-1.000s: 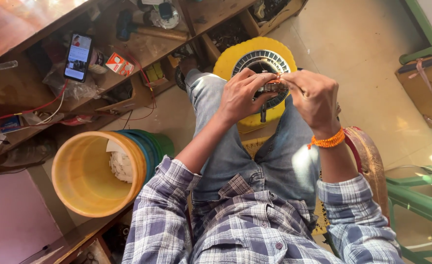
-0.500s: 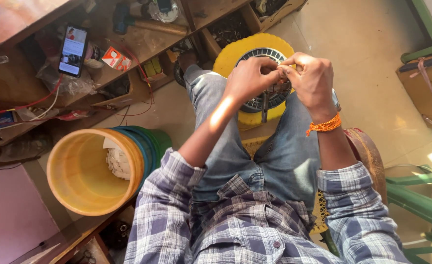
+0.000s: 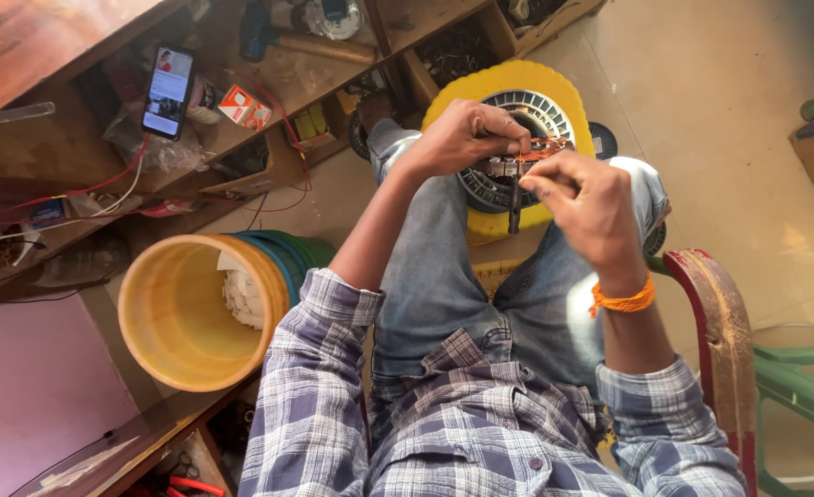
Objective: The person sits with an electric motor armature on their lap and works on its copper windings, pressing and positioning wires by hand. They use a screwdriver on the armature, then mark it with a marker and reach toward the workbench.
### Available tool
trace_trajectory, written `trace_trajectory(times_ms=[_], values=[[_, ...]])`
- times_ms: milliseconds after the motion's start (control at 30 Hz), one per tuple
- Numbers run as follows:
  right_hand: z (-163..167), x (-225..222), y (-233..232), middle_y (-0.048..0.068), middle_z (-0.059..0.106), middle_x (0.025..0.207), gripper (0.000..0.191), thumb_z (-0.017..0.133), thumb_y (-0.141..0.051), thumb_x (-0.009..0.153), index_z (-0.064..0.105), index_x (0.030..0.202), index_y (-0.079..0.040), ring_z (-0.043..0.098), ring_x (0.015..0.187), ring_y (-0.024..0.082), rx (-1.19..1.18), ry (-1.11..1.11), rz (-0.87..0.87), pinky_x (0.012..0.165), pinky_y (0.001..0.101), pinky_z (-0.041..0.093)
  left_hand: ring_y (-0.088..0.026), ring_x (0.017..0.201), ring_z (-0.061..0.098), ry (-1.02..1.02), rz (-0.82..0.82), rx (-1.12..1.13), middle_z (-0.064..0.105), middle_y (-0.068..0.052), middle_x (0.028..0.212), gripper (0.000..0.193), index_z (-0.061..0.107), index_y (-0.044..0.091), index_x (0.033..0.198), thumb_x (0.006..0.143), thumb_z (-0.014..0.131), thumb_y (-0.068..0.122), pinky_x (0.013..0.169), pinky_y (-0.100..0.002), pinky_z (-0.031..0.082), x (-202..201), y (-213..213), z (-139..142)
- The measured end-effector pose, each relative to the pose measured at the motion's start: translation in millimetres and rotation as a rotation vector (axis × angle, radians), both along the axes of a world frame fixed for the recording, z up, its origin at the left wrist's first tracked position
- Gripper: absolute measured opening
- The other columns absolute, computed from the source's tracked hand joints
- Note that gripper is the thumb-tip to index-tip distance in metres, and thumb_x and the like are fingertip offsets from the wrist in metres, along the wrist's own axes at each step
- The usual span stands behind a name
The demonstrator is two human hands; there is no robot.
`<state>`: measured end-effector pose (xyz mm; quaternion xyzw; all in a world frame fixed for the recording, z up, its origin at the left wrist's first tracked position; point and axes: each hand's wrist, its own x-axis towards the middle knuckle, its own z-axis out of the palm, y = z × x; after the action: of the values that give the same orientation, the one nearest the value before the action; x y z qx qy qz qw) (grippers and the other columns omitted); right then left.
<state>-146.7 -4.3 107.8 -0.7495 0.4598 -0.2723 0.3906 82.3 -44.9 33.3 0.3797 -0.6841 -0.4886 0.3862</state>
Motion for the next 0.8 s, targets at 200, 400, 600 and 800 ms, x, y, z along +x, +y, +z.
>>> trace_trajectory(times_ms=[200, 400, 600, 800], values=[[-31.6, 5.9, 28.2, 0.007, 0.069, 0.075, 0.004, 0.074, 0.001, 0.094, 0.073, 0.098, 0.001, 0.058, 0.064, 0.004, -0.062, -0.034, -0.038, 0.058, 0.0244, 0.045, -0.014, 0.086, 0.072, -0.069, 0.024, -0.071, 0.077, -0.006, 0.095, 0.016, 0.077, 0.006, 0.106, 0.092, 0.074, 0.013, 0.080, -0.028, 0.057, -1.3, 2.6, 6.9], [-70.0, -9.4, 42.1, 0.009, 0.069, 0.073, 0.004, 0.074, 0.002, 0.093, 0.073, 0.097, 0.003, 0.056, 0.061, 0.010, -0.073, -0.090, -0.162, 0.057, 0.0274, 0.045, -0.024, 0.102, 0.069, -0.149, 0.153, -0.303, 0.076, -0.007, 0.109, 0.041, 0.072, 0.012, 0.121, 0.086, 0.082, 0.031, 0.088, -0.036, 0.055, -17.4, 29.0, 19.1], [-72.8, -50.6, 28.7, 0.009, 0.075, 0.089, 0.006, 0.070, -0.002, 0.101, 0.075, 0.103, 0.001, 0.068, 0.074, 0.008, -0.211, -0.057, -0.207, 0.068, 0.0255, 0.052, -0.022, 0.095, 0.064, -0.451, 0.380, -0.541, 0.074, 0.000, 0.108, 0.048, 0.068, 0.022, 0.129, 0.085, 0.083, 0.037, 0.084, -0.036, 0.055, -41.8, 49.7, 11.5], [-27.4, -59.3, -0.1, 0.013, 0.076, 0.092, 0.009, 0.079, -0.002, 0.100, 0.077, 0.105, 0.004, 0.067, 0.073, 0.016, -0.341, -0.029, -0.235, 0.068, 0.0281, 0.051, -0.019, 0.093, 0.066, -0.439, 0.396, -0.612, 0.074, 0.003, 0.105, 0.047, 0.067, 0.018, 0.128, 0.088, 0.082, 0.036, 0.082, -0.035, 0.055, -39.6, 47.8, -2.0]])
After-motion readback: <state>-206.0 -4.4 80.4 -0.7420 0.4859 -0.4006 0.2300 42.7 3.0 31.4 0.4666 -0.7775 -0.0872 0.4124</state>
